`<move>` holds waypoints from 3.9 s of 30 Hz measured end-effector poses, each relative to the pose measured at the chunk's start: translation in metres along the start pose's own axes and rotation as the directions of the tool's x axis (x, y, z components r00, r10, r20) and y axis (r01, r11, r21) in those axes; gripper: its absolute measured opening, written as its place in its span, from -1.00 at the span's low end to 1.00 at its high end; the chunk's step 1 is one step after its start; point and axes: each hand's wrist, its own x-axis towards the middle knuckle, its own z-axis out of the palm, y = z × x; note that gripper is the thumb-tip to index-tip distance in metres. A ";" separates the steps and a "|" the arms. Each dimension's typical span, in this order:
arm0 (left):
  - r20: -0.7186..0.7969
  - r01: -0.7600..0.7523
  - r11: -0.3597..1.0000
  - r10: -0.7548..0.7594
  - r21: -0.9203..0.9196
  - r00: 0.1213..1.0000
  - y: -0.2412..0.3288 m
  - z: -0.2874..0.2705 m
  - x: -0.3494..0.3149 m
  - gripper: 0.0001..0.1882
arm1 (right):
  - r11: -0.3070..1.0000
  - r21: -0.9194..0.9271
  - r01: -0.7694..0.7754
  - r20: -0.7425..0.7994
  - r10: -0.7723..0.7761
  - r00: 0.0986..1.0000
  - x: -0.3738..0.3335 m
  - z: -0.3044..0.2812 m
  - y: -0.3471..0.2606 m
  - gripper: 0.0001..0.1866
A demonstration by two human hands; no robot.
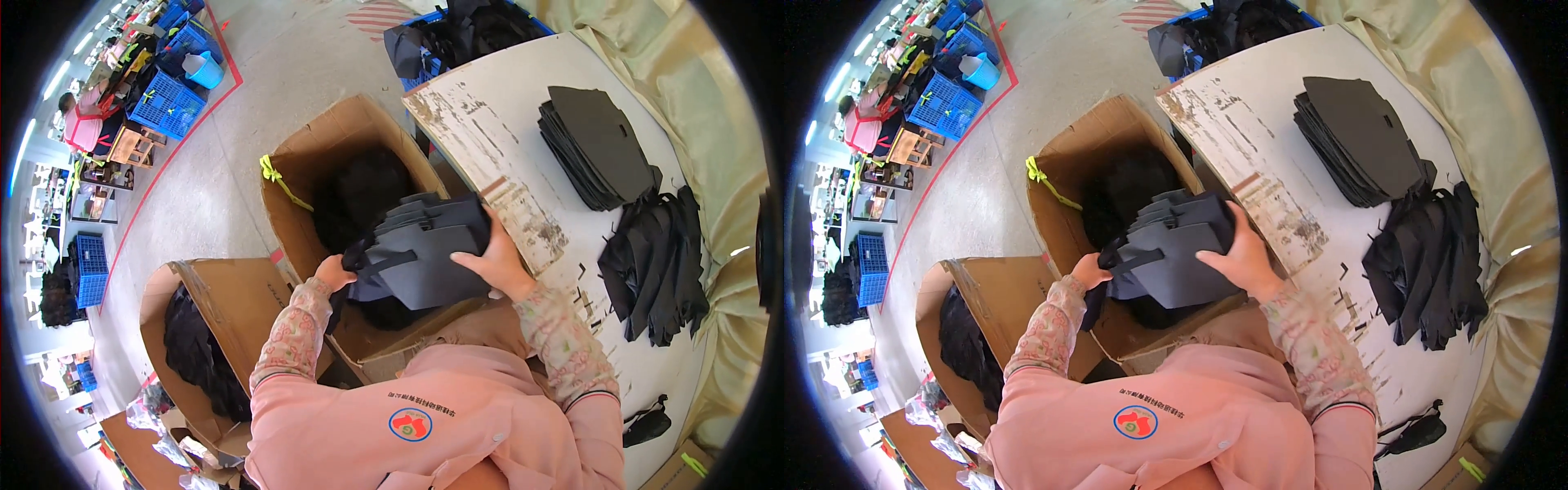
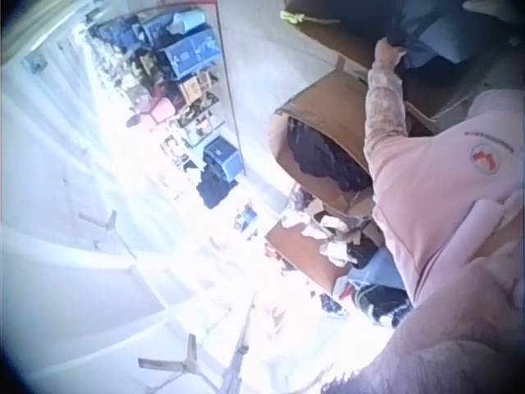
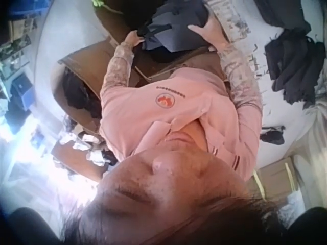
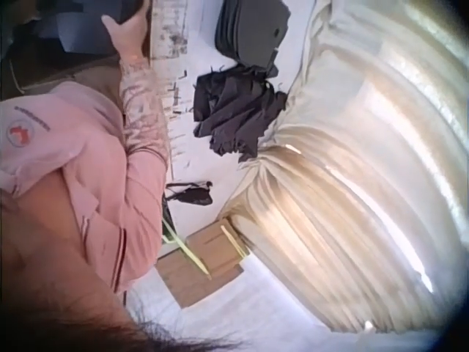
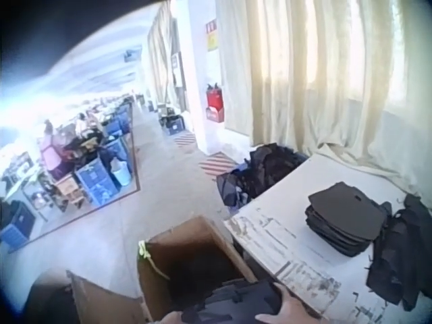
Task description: The worker is sorting and stacking precut black fabric components on a manufacturing workbench.
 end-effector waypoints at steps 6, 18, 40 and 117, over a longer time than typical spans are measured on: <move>-0.075 0.092 0.996 -0.094 -0.020 0.993 -0.051 -0.057 0.031 -0.61 | 0.998 -0.053 0.023 0.175 -0.013 0.985 0.098 0.068 0.018 0.01; -0.217 -0.068 0.993 0.046 -0.092 0.975 -0.101 -0.015 0.143 -0.16 | 0.971 -0.216 -0.102 0.558 0.208 0.803 0.086 0.046 0.049 -0.49; 0.397 -0.458 0.748 0.651 -0.480 0.647 0.246 0.080 0.044 -0.57 | 0.434 -0.504 -0.746 -0.749 0.209 0.628 -0.213 -0.261 0.137 -0.25; 0.391 -0.979 0.003 0.916 0.205 0.084 0.454 0.309 -0.064 -0.39 | 0.964 0.016 -0.265 -0.689 0.202 0.696 -0.343 -0.221 0.010 -0.57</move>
